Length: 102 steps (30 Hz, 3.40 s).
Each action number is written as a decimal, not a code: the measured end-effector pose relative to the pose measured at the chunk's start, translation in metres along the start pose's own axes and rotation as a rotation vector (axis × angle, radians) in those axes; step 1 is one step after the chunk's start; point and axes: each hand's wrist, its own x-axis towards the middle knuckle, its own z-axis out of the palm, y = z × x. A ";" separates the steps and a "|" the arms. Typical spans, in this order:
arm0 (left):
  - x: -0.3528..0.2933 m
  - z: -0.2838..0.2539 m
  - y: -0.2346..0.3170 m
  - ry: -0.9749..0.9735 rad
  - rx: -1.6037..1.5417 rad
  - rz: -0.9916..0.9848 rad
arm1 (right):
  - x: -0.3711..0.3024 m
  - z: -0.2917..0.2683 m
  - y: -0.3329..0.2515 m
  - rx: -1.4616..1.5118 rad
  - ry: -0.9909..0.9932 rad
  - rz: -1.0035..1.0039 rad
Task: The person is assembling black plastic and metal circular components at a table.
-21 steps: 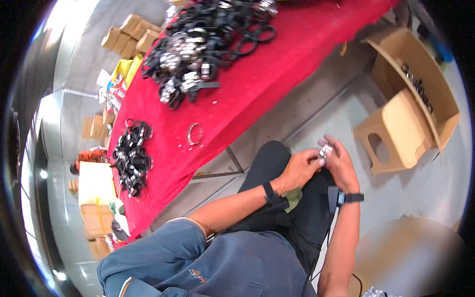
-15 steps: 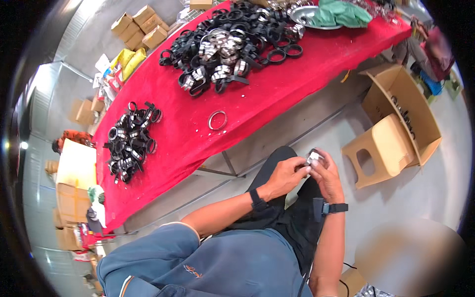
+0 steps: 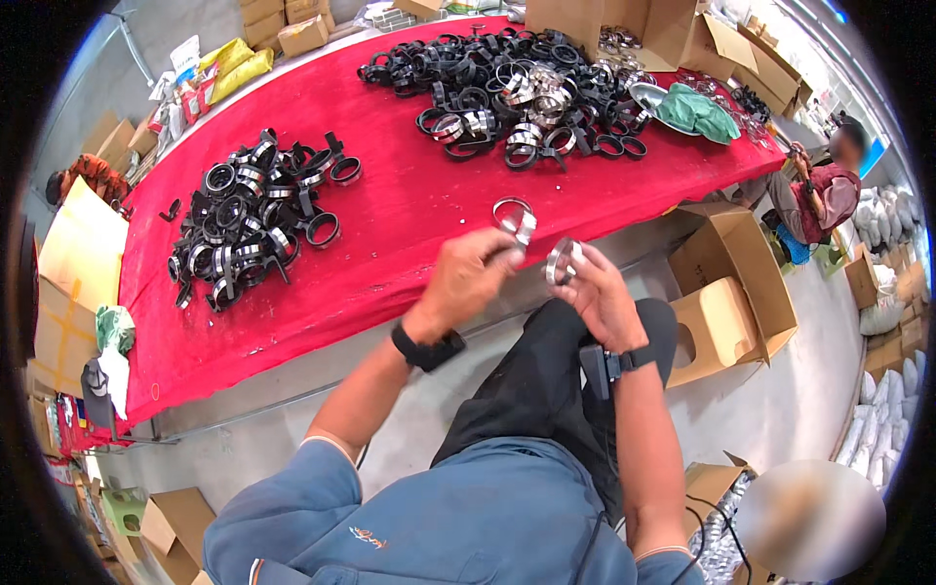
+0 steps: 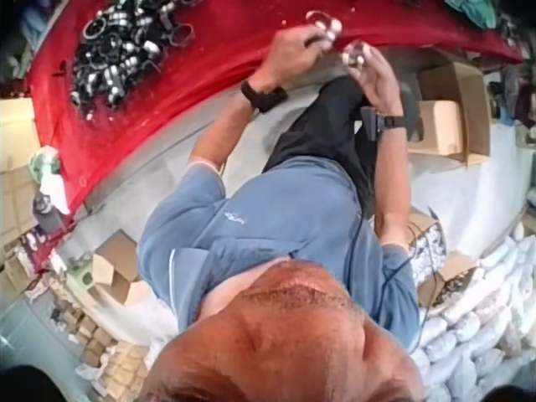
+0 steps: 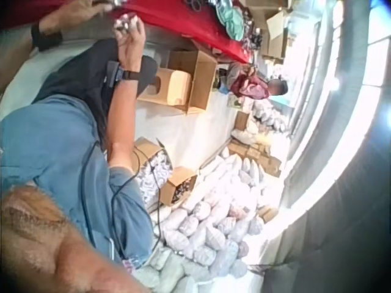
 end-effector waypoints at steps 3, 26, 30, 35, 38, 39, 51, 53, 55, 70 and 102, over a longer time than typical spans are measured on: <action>0.012 -0.058 -0.030 0.001 0.511 0.130 | 0.017 0.018 -0.015 -0.393 0.186 0.018; 0.068 -0.083 -0.075 -0.177 0.694 -0.203 | 0.191 -0.044 -0.045 -1.560 0.378 -0.640; 0.072 -0.088 -0.083 -0.034 0.828 -0.136 | 0.206 -0.050 -0.046 -1.604 0.324 -0.680; 0.100 -0.068 -0.081 -0.041 0.776 -0.341 | 0.201 -0.029 -0.057 -1.299 0.317 -0.529; 0.141 -0.014 -0.079 -0.032 0.505 -0.401 | 0.193 -0.024 -0.058 -1.149 0.369 -0.600; 0.155 0.003 -0.090 -0.132 0.312 -0.642 | 0.181 -0.015 -0.058 -1.074 0.366 -0.459; 0.217 0.118 -0.150 0.624 -0.581 -1.132 | 0.092 -0.004 0.025 -1.057 0.250 -0.207; 0.222 0.119 -0.152 0.647 -0.651 -1.133 | 0.092 -0.006 0.032 -1.084 0.176 -0.151; 0.227 0.114 -0.152 0.759 -0.759 -1.098 | 0.092 -0.004 0.037 -1.103 0.146 -0.187; 0.140 -0.064 -0.097 0.207 0.172 -0.755 | 0.175 0.011 0.005 -1.248 0.067 -0.444; 0.039 -0.093 -0.037 -0.464 1.328 -0.541 | 0.132 0.028 -0.012 0.779 -0.568 0.384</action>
